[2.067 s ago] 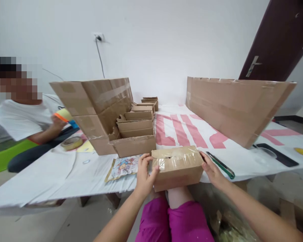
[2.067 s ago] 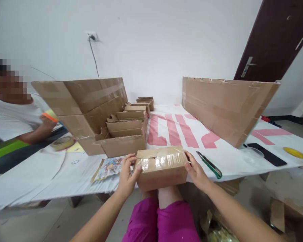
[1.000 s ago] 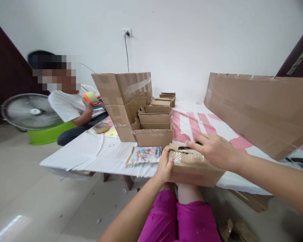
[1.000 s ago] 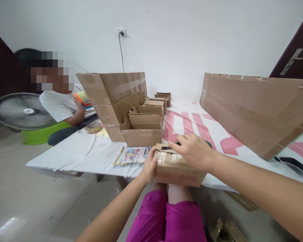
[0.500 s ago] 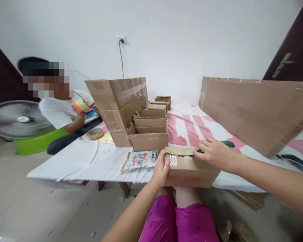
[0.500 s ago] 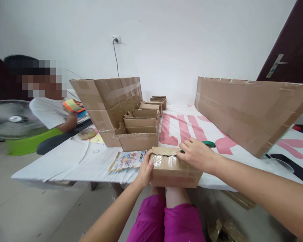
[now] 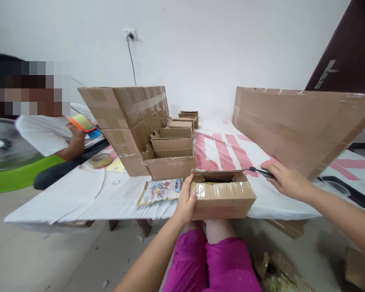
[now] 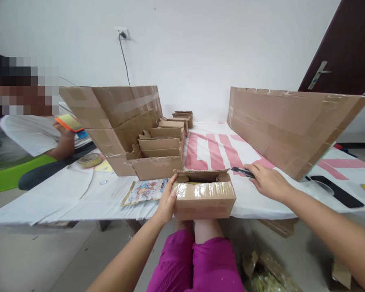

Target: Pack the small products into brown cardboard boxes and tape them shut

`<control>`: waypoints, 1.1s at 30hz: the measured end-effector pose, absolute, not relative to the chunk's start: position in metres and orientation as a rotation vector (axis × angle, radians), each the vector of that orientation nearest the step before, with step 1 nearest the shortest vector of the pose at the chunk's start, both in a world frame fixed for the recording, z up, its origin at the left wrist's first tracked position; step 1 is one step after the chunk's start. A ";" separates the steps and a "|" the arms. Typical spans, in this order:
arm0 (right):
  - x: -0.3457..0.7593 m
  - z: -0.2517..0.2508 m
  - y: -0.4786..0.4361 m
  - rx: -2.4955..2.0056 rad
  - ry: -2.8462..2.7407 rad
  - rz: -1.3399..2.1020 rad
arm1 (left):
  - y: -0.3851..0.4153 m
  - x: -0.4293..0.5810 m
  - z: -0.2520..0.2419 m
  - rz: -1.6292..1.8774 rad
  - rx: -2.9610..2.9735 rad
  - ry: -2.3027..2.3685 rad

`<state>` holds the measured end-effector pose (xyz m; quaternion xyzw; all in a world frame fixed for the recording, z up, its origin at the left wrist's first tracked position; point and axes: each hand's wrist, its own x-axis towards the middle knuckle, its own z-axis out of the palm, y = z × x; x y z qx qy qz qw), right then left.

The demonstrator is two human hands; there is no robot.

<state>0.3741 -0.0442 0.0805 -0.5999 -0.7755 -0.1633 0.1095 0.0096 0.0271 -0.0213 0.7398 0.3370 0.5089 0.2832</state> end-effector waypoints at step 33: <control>0.259 0.084 -0.102 -1.257 -2.604 -0.248 | 0.041 -0.012 -0.009 1.086 1.849 0.687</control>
